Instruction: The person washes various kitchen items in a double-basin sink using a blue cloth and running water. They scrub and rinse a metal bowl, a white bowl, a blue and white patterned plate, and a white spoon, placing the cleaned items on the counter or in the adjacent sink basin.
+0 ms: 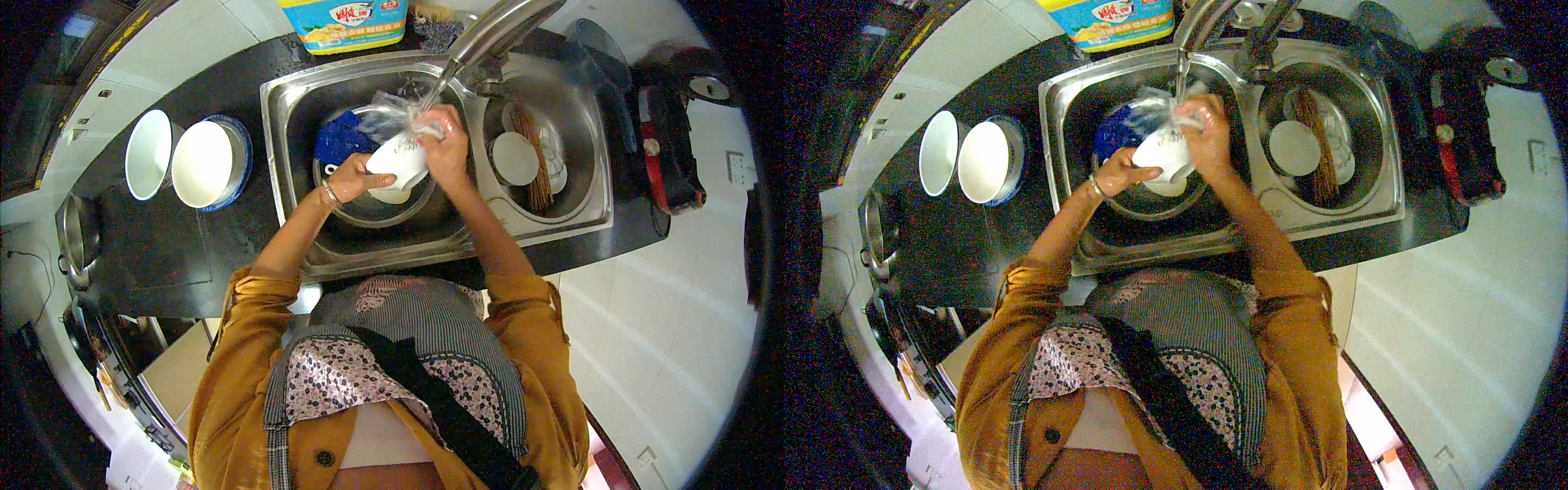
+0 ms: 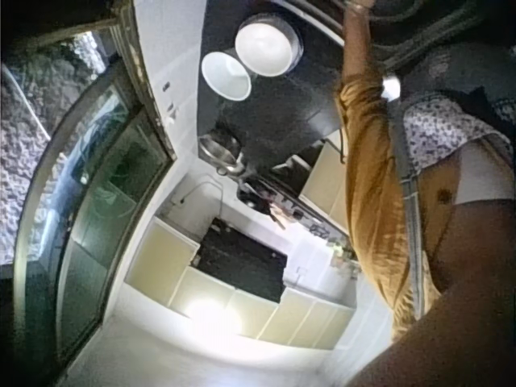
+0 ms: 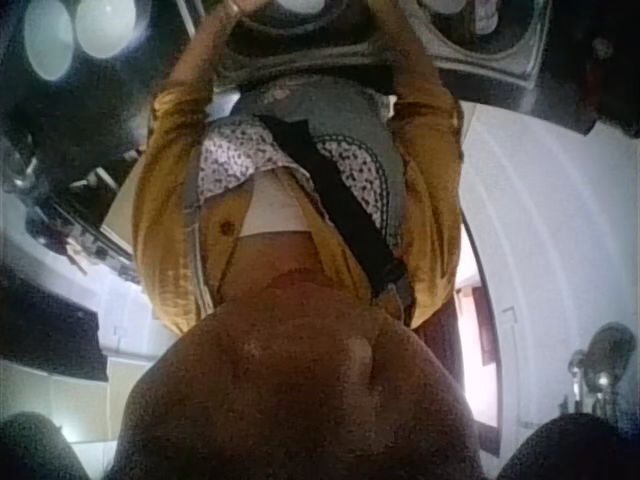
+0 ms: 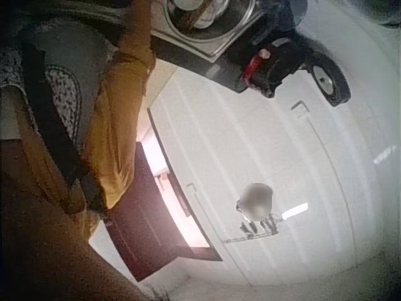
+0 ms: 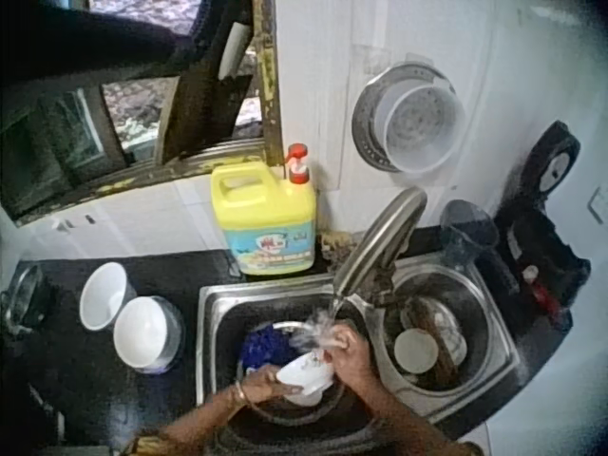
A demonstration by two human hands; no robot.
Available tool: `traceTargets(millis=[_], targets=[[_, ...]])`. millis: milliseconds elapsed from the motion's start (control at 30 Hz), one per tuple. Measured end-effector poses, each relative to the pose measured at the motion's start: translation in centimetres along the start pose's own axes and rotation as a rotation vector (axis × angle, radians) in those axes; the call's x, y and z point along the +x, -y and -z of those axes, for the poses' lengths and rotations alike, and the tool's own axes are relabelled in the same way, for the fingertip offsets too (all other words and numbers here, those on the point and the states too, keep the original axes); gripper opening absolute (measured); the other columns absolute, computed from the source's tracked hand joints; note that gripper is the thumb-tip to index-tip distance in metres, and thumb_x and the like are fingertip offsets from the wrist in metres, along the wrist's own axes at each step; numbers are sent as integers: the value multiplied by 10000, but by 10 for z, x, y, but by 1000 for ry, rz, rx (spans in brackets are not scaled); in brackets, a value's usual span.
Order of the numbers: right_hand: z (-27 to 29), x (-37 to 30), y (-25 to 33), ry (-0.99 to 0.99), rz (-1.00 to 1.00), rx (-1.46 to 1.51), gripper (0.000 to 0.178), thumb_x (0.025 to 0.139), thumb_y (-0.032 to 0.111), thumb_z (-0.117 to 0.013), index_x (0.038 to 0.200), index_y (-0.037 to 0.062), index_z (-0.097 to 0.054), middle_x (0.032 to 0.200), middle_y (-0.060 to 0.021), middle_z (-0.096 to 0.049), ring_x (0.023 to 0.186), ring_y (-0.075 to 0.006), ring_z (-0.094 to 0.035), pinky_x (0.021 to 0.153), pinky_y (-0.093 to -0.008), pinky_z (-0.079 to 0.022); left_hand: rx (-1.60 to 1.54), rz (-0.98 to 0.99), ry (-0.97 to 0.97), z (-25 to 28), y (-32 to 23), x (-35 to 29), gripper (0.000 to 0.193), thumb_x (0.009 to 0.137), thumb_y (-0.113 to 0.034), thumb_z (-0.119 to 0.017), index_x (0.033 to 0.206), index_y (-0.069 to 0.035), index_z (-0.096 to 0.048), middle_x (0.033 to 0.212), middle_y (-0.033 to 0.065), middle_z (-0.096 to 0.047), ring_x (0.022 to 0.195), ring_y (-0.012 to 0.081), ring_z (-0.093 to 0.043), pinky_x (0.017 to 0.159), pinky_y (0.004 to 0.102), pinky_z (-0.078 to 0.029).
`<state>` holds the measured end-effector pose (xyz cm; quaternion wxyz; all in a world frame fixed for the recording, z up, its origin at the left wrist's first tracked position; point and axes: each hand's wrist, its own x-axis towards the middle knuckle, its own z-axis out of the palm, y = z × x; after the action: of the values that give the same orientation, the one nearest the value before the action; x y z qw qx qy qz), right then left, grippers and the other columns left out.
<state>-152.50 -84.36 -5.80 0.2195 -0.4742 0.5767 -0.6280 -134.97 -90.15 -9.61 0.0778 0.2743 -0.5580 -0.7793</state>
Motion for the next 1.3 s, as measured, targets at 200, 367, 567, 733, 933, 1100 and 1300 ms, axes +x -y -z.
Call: traceTargets(millis=[200, 367, 567, 733, 933, 1100, 1300], targets=[[-29, -36, 21, 228, 357, -716, 204, 762, 178, -550, 945, 117, -616, 1136, -81, -509, 1068, -287, -431, 883, -397, -324, 99, -296, -124, -12, 4, 10, 248, 773, -97, -610, 1006, -34, -554, 894, 12, -602, 817, 110, -554, 745, 253, -446], [-19, -3, -29, 192, -439, -119, 225, 836, 221, -486, 931, 60, -611, 856, -59, -607, 775, -172, -584, 690, -282, -464, 76, -51, 44, -8, -6, -3, 262, 774, -122, -620, 1009, -23, -563, 915, 24, -607, 813, 92, -546, 730, 250, -442], [-8, -21, -76, -141, -730, 542, 455, 878, 423, -350, 1063, 54, -541, 977, -101, -582, 837, -177, -568, 712, -294, -466, -469, -160, -33, -22, -14, -16, 342, 794, -146, -607, 1097, -18, -515, 1003, 62, -592, 883, 133, -558, 761, 275, -451], [-48, -68, -25, -71, -157, -371, 400, 866, 202, -410, 1241, 65, -405, 1319, -165, -303, 1229, -258, -257, 987, -440, -198, -915, -279, -293, -33, -7, 15, 370, 844, -191, -542, 1161, -31, -438, 1108, 79, -536, 1015, 211, -522, 895, 353, -408], [-42, -21, 6, 311, 330, -714, 349, 838, 165, -481, 1180, 94, -485, 1278, -131, -412, 1244, -320, -282, 996, -488, -194, -915, -91, -239, -8, 11, 8, 365, 867, -205, -479, 1169, -8, -425, 1101, 95, -538, 1013, 232, -525, 883, 374, -414], [-32, 4, -26, 102, -198, -246, 324, 904, 194, -359, 1156, 41, -496, 1271, -148, -416, 1246, -319, -275, 1018, -365, -208, -755, -136, -153, -17, -10, 4, 430, 854, -256, -506, 1189, -5, -408, 1145, 114, -518, 1048, 253, -510, 905, 396, -402], [-25, -44, -62, 184, -217, -393, 417, 879, 72, -324, 1295, 63, -335, 1379, -202, -194, 1291, -370, -101, 1049, -434, -42, -723, -112, -220, -18, 6, -5, 472, 842, -307, -521, 1191, -8, -413, 1124, 109, -534, 1018, 250, -529, 882, 385, -421]])
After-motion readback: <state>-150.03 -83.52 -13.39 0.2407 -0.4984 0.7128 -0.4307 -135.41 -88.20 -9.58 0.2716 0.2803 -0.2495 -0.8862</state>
